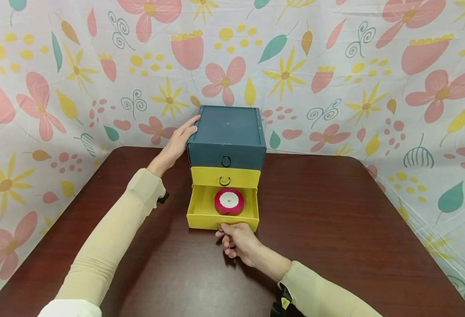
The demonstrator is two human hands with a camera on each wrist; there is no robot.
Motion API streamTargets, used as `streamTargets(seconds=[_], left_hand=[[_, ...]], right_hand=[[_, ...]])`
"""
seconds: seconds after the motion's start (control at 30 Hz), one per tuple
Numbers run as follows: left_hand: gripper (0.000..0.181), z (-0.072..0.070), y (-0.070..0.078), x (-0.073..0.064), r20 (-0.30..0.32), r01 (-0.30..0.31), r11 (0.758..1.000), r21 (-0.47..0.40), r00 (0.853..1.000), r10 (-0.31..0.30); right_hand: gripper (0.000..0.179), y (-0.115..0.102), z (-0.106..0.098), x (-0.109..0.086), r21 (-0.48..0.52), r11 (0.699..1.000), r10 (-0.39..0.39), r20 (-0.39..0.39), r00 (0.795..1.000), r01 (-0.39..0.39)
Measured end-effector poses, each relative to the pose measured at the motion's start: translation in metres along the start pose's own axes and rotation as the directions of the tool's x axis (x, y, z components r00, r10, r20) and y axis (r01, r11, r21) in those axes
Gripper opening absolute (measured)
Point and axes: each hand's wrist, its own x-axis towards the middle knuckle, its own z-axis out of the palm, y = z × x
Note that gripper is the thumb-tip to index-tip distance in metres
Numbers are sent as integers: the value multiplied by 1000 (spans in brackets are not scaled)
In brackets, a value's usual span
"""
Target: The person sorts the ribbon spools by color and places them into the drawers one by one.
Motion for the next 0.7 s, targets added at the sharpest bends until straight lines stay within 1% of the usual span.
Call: streamTargets(seconds=[0.17,0.33,0.7], left_hand=[[52,0,-1,1,-3,7,1000,16,1000,-7],[51,0,0,0,-7,12,1000,13,1000,-11],[50,0,0,1,-6,4,1000,11,1000,-4]], right_hand=[[34,0,-1,4,3,1000,5,-18,1000,-5],[33,-2,-1,7,1,1000,0,-34,999,0],[33,-7,-3,12,-2,1000,-12,-37,999,12]])
